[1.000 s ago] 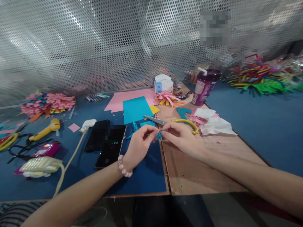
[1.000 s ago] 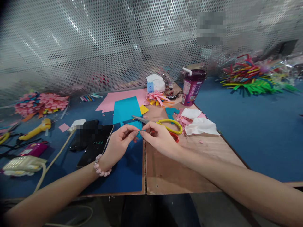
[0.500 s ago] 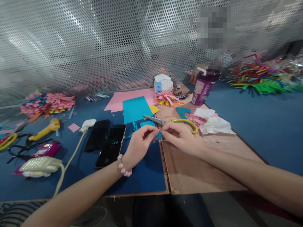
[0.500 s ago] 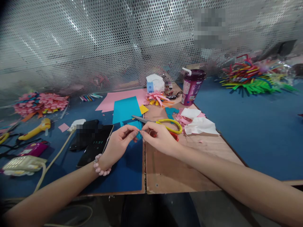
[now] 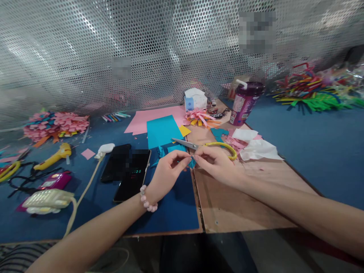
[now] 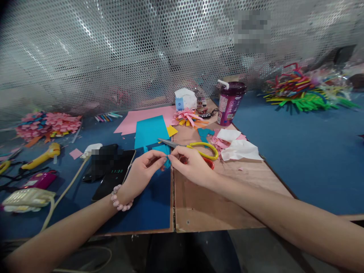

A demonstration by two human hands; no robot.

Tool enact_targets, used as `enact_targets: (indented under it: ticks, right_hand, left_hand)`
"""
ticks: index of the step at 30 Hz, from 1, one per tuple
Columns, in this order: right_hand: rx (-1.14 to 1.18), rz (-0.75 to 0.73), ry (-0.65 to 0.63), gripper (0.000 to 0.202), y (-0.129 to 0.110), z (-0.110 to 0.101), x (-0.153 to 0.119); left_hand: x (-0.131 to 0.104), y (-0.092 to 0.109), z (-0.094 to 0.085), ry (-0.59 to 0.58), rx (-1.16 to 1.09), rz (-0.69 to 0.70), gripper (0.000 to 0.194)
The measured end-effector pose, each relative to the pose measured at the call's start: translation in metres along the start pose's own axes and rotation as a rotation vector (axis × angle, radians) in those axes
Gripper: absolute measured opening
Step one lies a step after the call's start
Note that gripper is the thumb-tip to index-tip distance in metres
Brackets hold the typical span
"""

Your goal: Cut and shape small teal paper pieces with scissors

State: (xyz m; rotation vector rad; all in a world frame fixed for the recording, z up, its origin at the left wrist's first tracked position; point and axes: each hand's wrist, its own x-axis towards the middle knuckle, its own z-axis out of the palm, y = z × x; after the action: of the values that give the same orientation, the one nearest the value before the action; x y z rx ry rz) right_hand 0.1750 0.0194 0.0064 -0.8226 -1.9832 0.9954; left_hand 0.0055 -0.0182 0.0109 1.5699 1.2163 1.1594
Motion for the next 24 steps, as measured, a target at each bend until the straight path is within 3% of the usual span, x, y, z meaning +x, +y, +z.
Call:
enact_targets:
  ticks: [24]
  right_hand:
    - [-0.06,-0.069,-0.015,0.015,-0.0002,-0.004,-0.0004]
  left_hand:
    - [0.0036,-0.0082,-0.0007,-0.022,-0.186,-0.064,0.019]
